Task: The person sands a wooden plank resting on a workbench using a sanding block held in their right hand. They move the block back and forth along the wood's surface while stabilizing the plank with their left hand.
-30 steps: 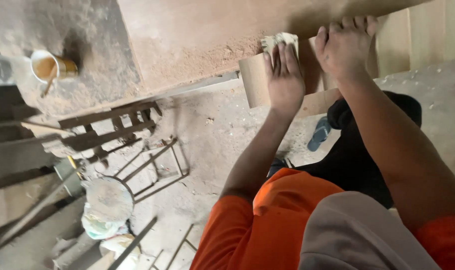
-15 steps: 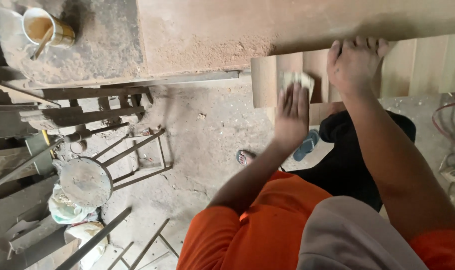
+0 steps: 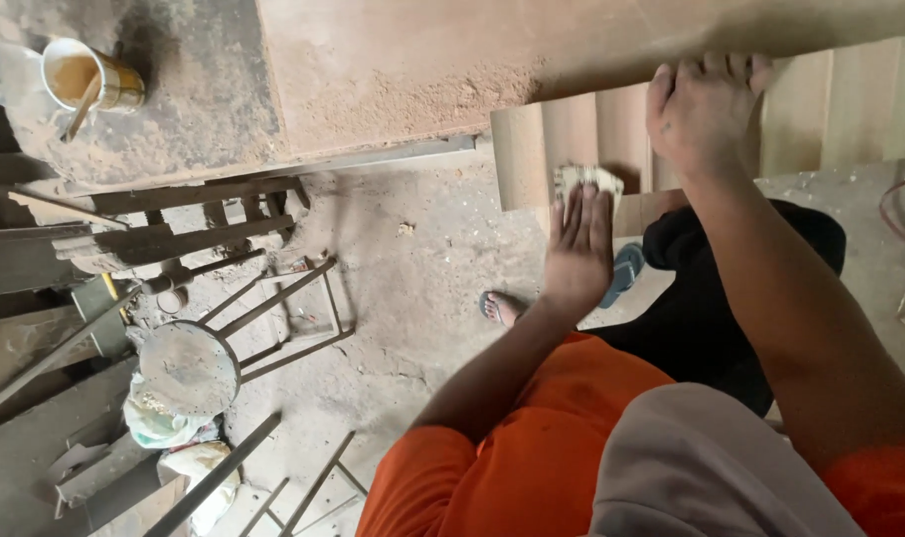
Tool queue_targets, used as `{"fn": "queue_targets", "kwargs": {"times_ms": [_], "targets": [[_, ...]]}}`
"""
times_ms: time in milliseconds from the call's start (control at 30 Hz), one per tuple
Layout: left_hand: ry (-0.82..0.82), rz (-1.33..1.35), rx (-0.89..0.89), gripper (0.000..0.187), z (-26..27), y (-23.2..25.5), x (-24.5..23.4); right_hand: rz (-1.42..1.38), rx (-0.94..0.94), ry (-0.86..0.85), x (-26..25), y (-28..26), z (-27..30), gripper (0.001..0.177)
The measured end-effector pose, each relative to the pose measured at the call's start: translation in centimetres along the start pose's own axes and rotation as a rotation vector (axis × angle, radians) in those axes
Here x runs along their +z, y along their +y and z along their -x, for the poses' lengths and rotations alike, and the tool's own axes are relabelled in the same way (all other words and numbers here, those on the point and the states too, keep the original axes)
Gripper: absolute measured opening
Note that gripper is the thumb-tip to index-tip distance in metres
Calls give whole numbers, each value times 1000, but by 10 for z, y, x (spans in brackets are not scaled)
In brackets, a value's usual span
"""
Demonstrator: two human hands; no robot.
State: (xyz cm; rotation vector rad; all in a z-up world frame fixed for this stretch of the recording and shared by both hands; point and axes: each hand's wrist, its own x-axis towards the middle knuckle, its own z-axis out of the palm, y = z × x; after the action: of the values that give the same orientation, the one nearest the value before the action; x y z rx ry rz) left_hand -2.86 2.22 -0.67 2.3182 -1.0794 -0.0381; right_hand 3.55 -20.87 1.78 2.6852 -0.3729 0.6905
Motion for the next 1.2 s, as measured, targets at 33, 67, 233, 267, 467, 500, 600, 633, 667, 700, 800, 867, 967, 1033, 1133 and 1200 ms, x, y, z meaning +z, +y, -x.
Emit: {"fn": "queue_targets", "kwargs": {"times_ms": [33, 67, 233, 267, 467, 500, 600, 633, 667, 700, 800, 867, 967, 1033, 1133, 1200], "targets": [[2, -5, -2, 56, -26, -7, 0, -5, 0, 3, -2, 0, 1, 42], [118, -52, 9, 49, -52, -13, -2, 13, 0, -32, -4, -1, 1, 43], [269, -172, -100, 53, -96, -27, 12, 11, 0, -69, -9, 0, -1, 46], [204, -115, -52, 50, -72, -16, 1, 47, -5, -79, -7, 1, -1, 48], [108, -69, -23, 50, -39, -8, -2, 32, 4, -59, 3, 3, 8, 46], [93, -140, -12, 51, -61, -17, -1, 24, -2, -24, 2, 4, 6, 45], [318, -319, -80, 51, -123, -39, 15, 33, -17, -13, 3, 6, 6, 51], [320, -322, -83, 51, -104, -28, 0, 30, -20, -11, 4, 6, 6, 51], [285, -233, -48, 45, -85, -17, -15, 11, -16, -12, 6, 7, 7, 49], [239, -142, -3, 41, -66, -6, -30, -6, 0, -20, 7, 8, 11, 47], [-3, -123, -72, 49, -17, -2, -21, 22, 9, -40, 14, 7, 11, 46], [81, -151, -49, 48, -61, -18, -14, 38, 7, -54, 7, 7, 8, 47], [250, -272, -46, 47, -108, -35, -7, 7, 14, -20, 3, 3, 4, 45], [334, -366, -75, 49, -102, -27, -14, -46, 15, 25, 3, 4, 3, 43], [82, -162, -61, 48, -43, -7, -28, 26, 28, -29, 4, 5, 5, 44], [73, -92, -50, 53, -6, -4, -18, 51, 28, -23, 6, 4, 8, 46]]}}
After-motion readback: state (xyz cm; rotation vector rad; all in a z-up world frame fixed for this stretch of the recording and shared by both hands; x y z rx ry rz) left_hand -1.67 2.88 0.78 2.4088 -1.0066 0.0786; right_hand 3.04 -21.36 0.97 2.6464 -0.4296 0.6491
